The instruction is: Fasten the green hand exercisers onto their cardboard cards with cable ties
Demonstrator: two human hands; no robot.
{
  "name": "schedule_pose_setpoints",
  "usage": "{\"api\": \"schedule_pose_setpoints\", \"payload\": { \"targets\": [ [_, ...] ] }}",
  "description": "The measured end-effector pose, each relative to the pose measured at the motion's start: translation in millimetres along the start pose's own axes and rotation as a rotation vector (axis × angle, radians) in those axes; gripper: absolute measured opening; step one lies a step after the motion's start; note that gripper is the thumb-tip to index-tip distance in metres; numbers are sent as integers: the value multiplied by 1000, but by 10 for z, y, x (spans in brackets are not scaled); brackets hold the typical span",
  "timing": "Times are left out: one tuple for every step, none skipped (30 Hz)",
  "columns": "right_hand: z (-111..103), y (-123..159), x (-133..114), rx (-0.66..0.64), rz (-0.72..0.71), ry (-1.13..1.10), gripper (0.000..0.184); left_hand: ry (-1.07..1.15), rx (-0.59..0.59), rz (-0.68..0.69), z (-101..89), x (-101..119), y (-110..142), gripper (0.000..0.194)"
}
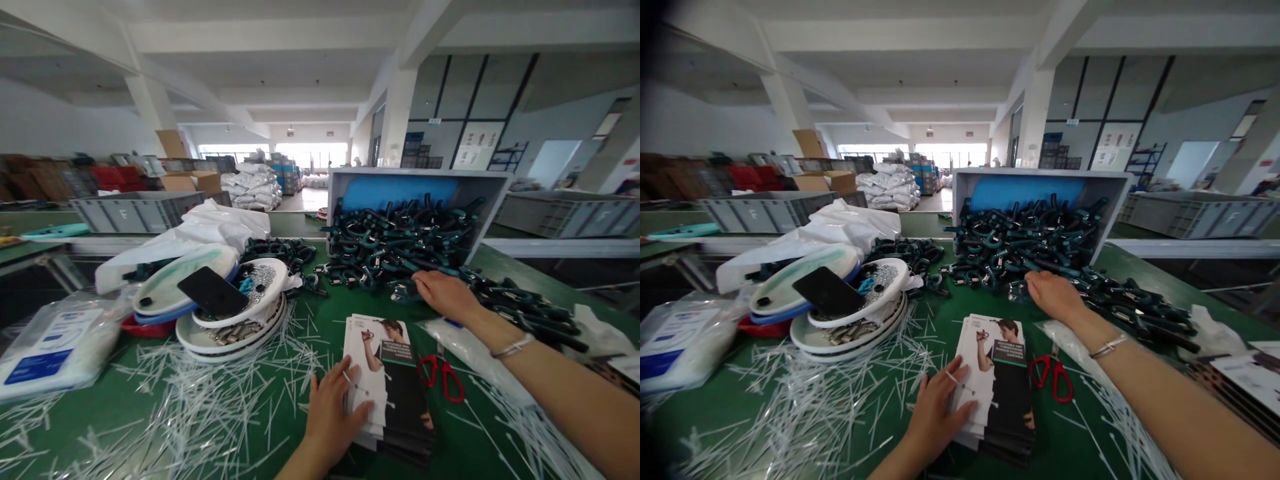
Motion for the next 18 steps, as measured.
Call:
{"api": "schedule_pose_setpoints", "payload": {
  "targets": [
    [-95,80,-38,32,-26,-1,34,-6,7,2,7,5,-4,51],
    [-168,172,-106,70,-60,0,34,-10,12,2,15,10,-6,51],
    [-216,273,-200,103,-98,6,34,-12,15,1,22,15,-6,51],
    [-237,379,-314,129,-136,18,33,-11,17,-3,28,19,-4,51],
    [-234,486,-439,146,-170,32,32,-8,18,-8,33,22,0,50],
    [-208,592,-571,153,-201,45,31,-1,19,-13,37,23,4,50],
    [-169,696,-702,168,-221,55,29,12,19,-16,38,23,9,50],
    [-121,798,-828,184,-238,59,28,36,19,-16,38,22,13,50],
    [-68,896,-948,199,-252,58,27,75,23,-17,33,21,16,49],
    [-16,990,-1061,210,-279,46,26,140,32,-21,23,19,19,48],
    [33,1079,-1164,213,-311,18,24,239,43,-30,8,17,21,48],
    [74,1160,-1254,213,-335,-23,22,366,54,-44,-12,15,23,49],
    [106,1233,-1328,213,-355,-76,22,508,69,-64,-36,11,26,50],
    [130,1294,-1382,213,-369,-139,24,642,86,-84,-64,6,28,51],
    [146,1344,-1410,216,-373,-208,27,748,105,-98,-96,1,29,51],
    [157,1382,-1411,218,-367,-279,29,812,130,-107,-131,-7,27,51],
    [164,1405,-1382,217,-348,-346,29,827,157,-114,-170,-17,20,50],
    [169,1415,-1324,216,-315,-403,29,798,184,-118,-211,-27,4,49]
  ]
}}
Point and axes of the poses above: each hand's wrist, its own y-axis away from the middle knuckle, its own z-axis out of the palm, x = y × z, the point moved 2 cm from there along -y, towards the middle knuckle, and after that the axes turned 5 degrees about -x, right-handed, at the moved point
